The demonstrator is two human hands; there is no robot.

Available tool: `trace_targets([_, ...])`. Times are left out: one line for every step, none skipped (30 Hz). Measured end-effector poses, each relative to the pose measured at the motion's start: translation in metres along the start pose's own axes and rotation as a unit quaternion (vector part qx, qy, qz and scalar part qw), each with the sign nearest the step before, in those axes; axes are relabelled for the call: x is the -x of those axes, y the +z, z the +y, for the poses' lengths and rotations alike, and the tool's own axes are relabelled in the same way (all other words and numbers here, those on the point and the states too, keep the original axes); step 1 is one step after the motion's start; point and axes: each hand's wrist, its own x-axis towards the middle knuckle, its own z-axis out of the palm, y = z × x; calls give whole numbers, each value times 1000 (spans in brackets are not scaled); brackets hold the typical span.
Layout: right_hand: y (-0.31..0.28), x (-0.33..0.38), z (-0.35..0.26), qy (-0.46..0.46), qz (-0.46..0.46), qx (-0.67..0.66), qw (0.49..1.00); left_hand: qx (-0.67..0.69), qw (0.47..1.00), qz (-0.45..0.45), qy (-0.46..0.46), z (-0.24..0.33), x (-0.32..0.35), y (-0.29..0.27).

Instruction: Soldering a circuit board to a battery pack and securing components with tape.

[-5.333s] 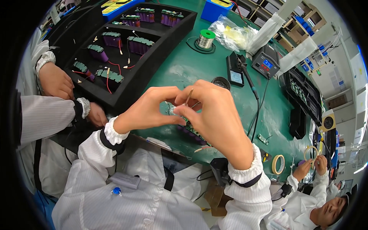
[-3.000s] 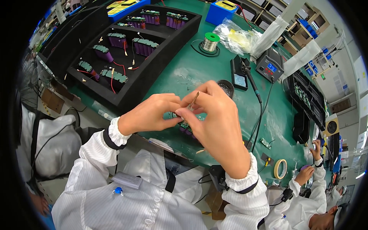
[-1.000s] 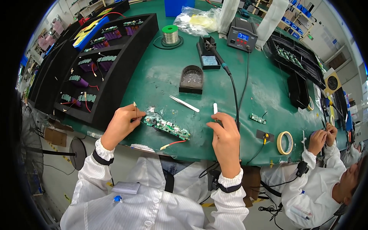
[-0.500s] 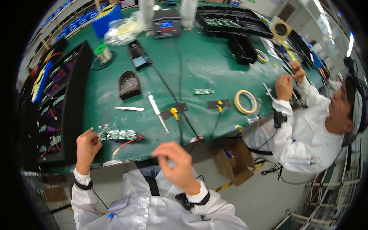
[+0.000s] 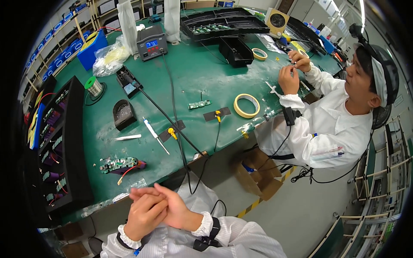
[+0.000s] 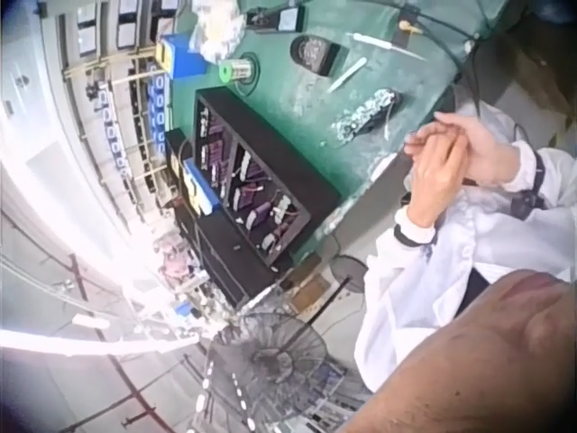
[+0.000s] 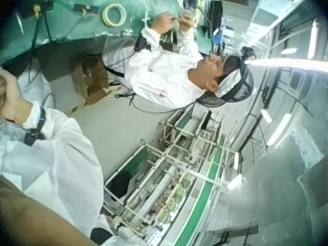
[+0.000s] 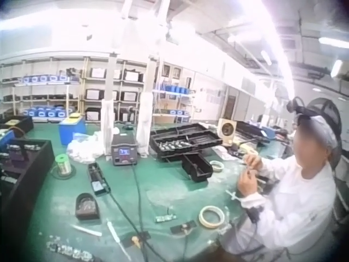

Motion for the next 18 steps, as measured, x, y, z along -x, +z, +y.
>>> trace_targets([2,5,-5,-23,11,-23,999,-9,999,-39,19,1,-4,1])
trace_targets([4,11,-9,-24,12,-21,999,-8,999,-37,20,3,-11,2])
trace_targets([6,16,-14,-66,34,-24,997,-14,998,-38,44,5,-19,4])
trace_targets([8,21,-19,-107,56,-28,992,-19,997,-39,67,9,-26,7])
trace_targets([14,26,-26,-133,49,-30,989,-10,997,-24,77,11,-31,12])
trace_targets([16,31,-31,-137,50,-28,989,-7,996,-23,80,12,-37,15])
trace_targets([17,35,-34,-160,66,-32,984,10,995,-11,99,13,-42,18])
trace_targets([19,39,-39,-179,81,-36,980,23,993,1,117,14,-48,18])
trace_targets([23,40,-45,-193,93,-42,976,28,991,22,127,15,-53,19])
trace_targets([29,42,-53,-194,91,-42,976,27,991,22,129,15,-57,18])
trace_targets([34,42,-62,-207,69,-67,974,41,988,48,140,15,-59,16])
trace_targets([42,43,-74,-223,47,-92,969,57,984,74,153,15,-60,14])
trace_targets([49,45,-93,-233,11,-123,965,54,984,74,152,15,-60,9])
trace_targets([59,50,-118,-249,-25,-154,956,59,981,97,154,13,-59,2])
trace_targets([71,52,-145,-295,-35,-115,948,60,979,120,156,8,-56,-6])
trace_targets([84,52,-177,-338,-47,-74,937,50,976,139,158,-3,-47,-11])
trace_targets([98,54,-214,-363,-70,-41,928,44,977,158,136,-10,-39,-16])
trace_targets([105,50,-253,-380,-94,-13,920,17,981,169,94,-19,-20,-23])
